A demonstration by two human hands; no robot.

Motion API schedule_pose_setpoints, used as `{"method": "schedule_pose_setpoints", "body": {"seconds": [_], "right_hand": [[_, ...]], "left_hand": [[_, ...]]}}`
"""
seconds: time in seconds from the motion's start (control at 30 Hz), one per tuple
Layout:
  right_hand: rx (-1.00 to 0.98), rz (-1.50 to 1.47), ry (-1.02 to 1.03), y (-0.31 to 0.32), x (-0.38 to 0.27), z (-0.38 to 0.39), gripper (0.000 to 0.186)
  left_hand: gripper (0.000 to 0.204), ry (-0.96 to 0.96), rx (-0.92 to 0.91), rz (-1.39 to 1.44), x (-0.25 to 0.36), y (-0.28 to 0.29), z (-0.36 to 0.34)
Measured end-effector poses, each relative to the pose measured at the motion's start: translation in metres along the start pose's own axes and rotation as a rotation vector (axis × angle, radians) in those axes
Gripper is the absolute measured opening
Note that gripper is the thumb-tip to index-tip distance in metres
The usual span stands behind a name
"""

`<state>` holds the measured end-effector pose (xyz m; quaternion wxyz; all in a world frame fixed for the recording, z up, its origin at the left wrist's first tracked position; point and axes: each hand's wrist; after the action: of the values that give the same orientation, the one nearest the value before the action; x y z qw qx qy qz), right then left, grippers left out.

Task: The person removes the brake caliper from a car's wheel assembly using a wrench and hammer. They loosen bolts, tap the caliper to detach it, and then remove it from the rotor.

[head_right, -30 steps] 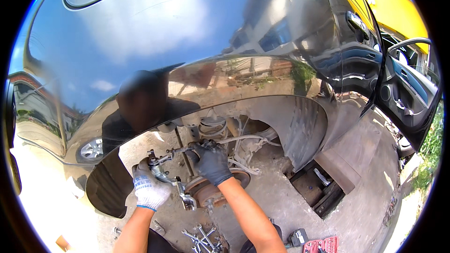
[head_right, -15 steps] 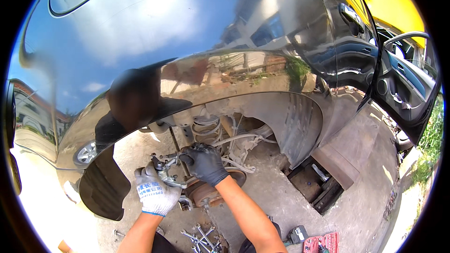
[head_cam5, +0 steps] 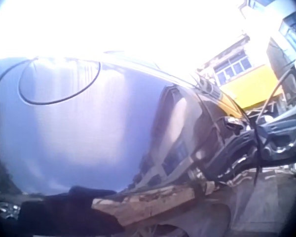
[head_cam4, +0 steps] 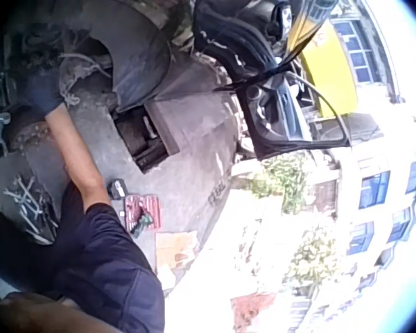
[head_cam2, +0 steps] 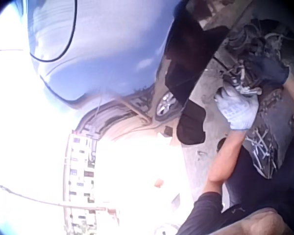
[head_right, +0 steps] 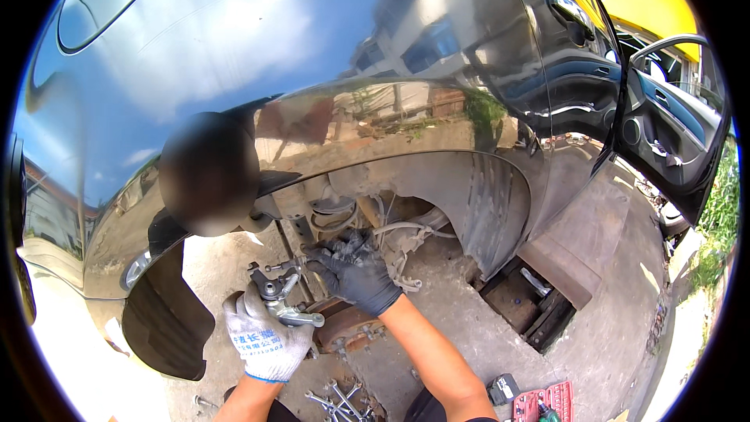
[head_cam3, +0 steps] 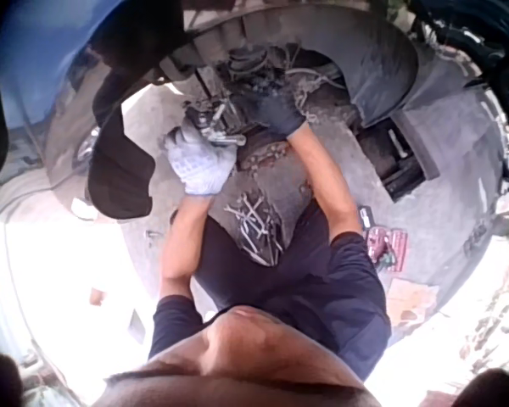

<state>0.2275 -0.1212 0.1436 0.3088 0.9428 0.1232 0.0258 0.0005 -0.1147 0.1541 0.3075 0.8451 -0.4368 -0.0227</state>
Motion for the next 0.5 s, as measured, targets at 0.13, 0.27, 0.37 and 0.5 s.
{"method": "schedule_pose_setpoints", "body": {"seconds": [0.13, 0.27, 0.37, 0.5], "right_hand": [[-0.036, -0.100, 0.070, -0.007, 0.023, 0.001, 0.025], [-0.216, -0.365, -0.008, -0.004, 0.025, 0.004, 0.029], [-0.305, -0.511, -0.051, 0.010, 0.029, 0.000, 0.028], [-0.542, -0.688, -0.131, 0.036, 0.041, -0.013, 0.025]], "left_hand": [[0.098, -0.030, 0.016, -0.007, 0.005, -0.003, 0.008], [0.102, -0.019, -0.029, 0.003, 0.010, 0.003, 0.013], [0.107, -0.061, -0.027, -0.023, 0.015, 0.002, 0.017], [0.108, -0.070, -0.039, 0.060, 0.021, 0.003, 0.019]]}}
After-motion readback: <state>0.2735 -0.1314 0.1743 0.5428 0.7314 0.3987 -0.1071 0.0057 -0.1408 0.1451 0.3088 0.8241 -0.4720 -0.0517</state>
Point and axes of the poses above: each hand's wrist, its own z-axis away from the middle knuckle, its own y-axis out of the back of the hand, x = y × z, and after that the axes turned 3 degrees about -x, right-handed
